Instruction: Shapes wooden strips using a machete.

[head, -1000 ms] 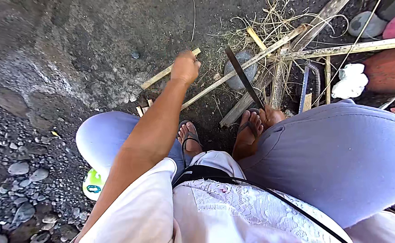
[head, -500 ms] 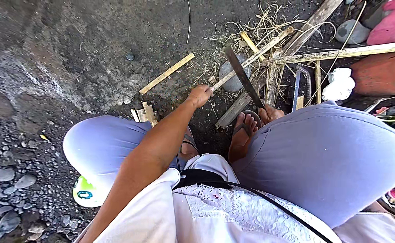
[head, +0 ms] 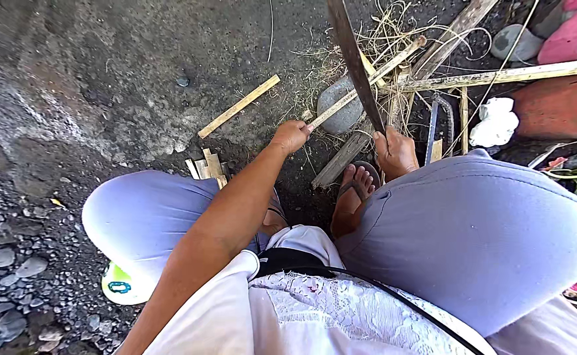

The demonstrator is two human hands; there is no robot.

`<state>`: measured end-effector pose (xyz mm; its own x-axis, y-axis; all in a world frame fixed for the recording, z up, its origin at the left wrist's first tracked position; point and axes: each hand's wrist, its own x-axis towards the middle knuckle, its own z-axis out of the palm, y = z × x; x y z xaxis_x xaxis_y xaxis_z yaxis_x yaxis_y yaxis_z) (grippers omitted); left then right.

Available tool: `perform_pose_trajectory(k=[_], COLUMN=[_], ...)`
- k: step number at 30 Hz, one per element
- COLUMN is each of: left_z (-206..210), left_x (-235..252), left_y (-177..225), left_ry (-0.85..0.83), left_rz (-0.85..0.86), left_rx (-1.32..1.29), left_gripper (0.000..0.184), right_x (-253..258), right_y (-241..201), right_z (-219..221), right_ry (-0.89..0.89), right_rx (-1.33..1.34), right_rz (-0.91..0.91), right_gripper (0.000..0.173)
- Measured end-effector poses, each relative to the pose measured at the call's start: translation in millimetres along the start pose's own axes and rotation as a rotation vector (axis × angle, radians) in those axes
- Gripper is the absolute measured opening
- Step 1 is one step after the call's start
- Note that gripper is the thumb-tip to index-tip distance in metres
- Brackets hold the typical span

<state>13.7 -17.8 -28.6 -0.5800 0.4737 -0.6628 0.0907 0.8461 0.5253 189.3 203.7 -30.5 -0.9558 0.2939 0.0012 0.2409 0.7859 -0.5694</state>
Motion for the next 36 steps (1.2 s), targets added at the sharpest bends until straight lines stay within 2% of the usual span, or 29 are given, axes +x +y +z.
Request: perform_pose_trajectory(k=[2,6,9,11,15,17,18,20,22,29,31,35,36], left_z=[1,2,2,2,5,4,4,4,2,5,1,2,5], left_x=[1,0,0,2,3,3,3,2,3,6,3,-4,-3], left_y=[-1,-2,-3,-3,-6,-6,-5,-4,-3,-7,-2,1,0], left_ry=[0.005,0.003,-0.003,0.000,0.001,0.001,0.000,-0.002,0.001,0.002,-0.070,-0.264,-0.262], left_rz=[0.006,-0.005,-0.002,0.007,0.009,0.007,0.006,0.000,-0.003,0.044,-0.017,-0.235,-0.237], left_rx=[-0.004,-0.037,-0.032,-0.034,-0.055,-0.054,-0.050,-0.044,-0.045,0.016,-0.090,-0.584,-0.608], left_gripper=[0.046,0.045,0.045,0.045,0.045,0.045,0.045,0.045,0.045,0.047,0.044,0.044,0.045], right_x=[4,10,13,12,11,13,12,18,28,21,24,25,24], right_y=[4,0,-1,-1,-7,-4,-3,-3,-6,16,13,9,10], right_z=[8,11,8,4,-3,1,3,2,-1,10,7,7,9], right_ry=[-0.049,-0.289,-0.336,-0.273,0.039,0.109,0.022,-0.303,-0.444,-0.385,-0.398,-0.375,-0.365], right_rx=[-0.031,-0.144,-0.160,-0.116,0.008,0.002,-0.037,-0.142,-0.194,0.023,-0.033,-0.108,-0.102], right_rz=[0.016,0.198,0.235,0.183,-0.074,-0.124,-0.061,0.179,0.273,0.192,0.196,0.198,0.190], right_gripper=[0.043,0.040,0.040,0.042,0.042,0.040,0.040,0.043,0.043,0.041,0.042,0.042,0.042])
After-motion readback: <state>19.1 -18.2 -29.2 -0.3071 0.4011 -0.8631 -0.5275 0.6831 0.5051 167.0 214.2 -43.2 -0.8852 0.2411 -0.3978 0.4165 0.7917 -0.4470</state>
